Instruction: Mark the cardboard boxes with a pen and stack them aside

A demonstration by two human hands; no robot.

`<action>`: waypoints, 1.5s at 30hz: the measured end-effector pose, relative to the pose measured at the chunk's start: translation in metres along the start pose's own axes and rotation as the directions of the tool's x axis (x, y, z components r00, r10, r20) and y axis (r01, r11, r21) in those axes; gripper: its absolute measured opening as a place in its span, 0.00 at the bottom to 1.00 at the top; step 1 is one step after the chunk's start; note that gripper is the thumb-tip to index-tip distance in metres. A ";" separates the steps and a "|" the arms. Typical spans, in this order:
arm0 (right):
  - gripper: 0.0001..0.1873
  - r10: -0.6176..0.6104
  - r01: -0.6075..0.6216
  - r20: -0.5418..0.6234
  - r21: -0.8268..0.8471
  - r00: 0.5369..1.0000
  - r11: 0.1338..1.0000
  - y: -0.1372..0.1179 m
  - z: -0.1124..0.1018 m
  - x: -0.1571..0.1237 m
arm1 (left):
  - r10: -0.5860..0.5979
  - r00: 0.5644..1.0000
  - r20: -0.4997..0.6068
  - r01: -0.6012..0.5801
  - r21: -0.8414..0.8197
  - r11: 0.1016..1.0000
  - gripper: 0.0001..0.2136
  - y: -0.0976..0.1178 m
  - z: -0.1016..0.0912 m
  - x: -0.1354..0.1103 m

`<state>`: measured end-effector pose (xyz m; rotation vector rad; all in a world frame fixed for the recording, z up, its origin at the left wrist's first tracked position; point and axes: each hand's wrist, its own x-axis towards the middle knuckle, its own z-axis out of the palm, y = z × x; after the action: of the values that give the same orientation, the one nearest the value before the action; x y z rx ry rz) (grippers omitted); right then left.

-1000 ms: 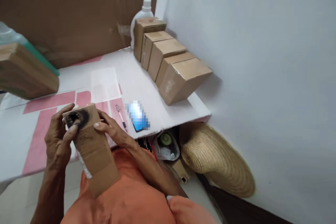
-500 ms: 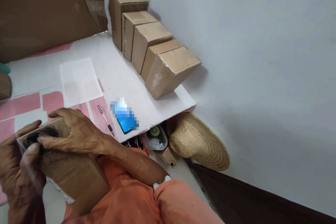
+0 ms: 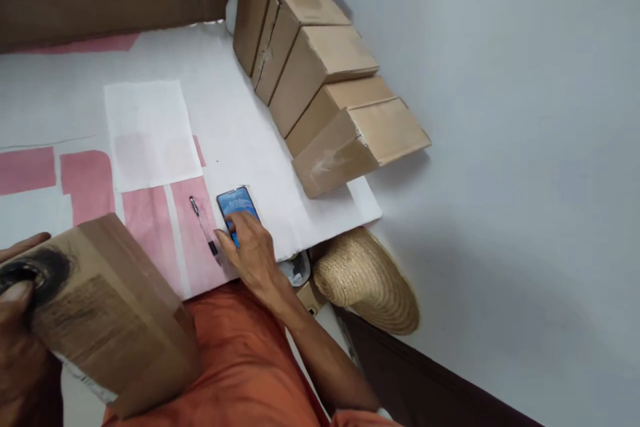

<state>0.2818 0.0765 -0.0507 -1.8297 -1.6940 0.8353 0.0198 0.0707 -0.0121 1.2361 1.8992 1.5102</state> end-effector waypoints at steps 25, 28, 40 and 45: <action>0.09 -0.331 0.311 -0.148 0.797 0.932 0.519 -0.085 -0.027 -0.024 | 0.475 0.729 0.493 -0.506 -0.079 0.859 0.36 0.034 0.006 -0.017; 0.12 -0.404 0.398 -0.178 0.724 0.897 0.564 -0.085 -0.022 -0.038 | 0.497 0.728 0.473 -0.528 -0.077 0.846 0.36 0.039 0.003 -0.023; 0.07 -0.374 0.482 -0.307 0.620 0.875 0.619 -0.080 -0.033 -0.043 | 0.512 0.743 0.431 -0.542 -0.062 0.838 0.35 0.041 -0.010 -0.033; 0.06 -0.284 0.431 -0.326 0.633 0.902 0.642 -0.090 -0.033 -0.031 | 0.466 0.771 0.434 -0.495 -0.050 0.867 0.36 0.035 -0.011 -0.030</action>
<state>0.2435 0.0560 0.0400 -0.9695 -1.2861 0.9097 0.0405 0.0399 0.0177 2.0174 1.4040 1.2405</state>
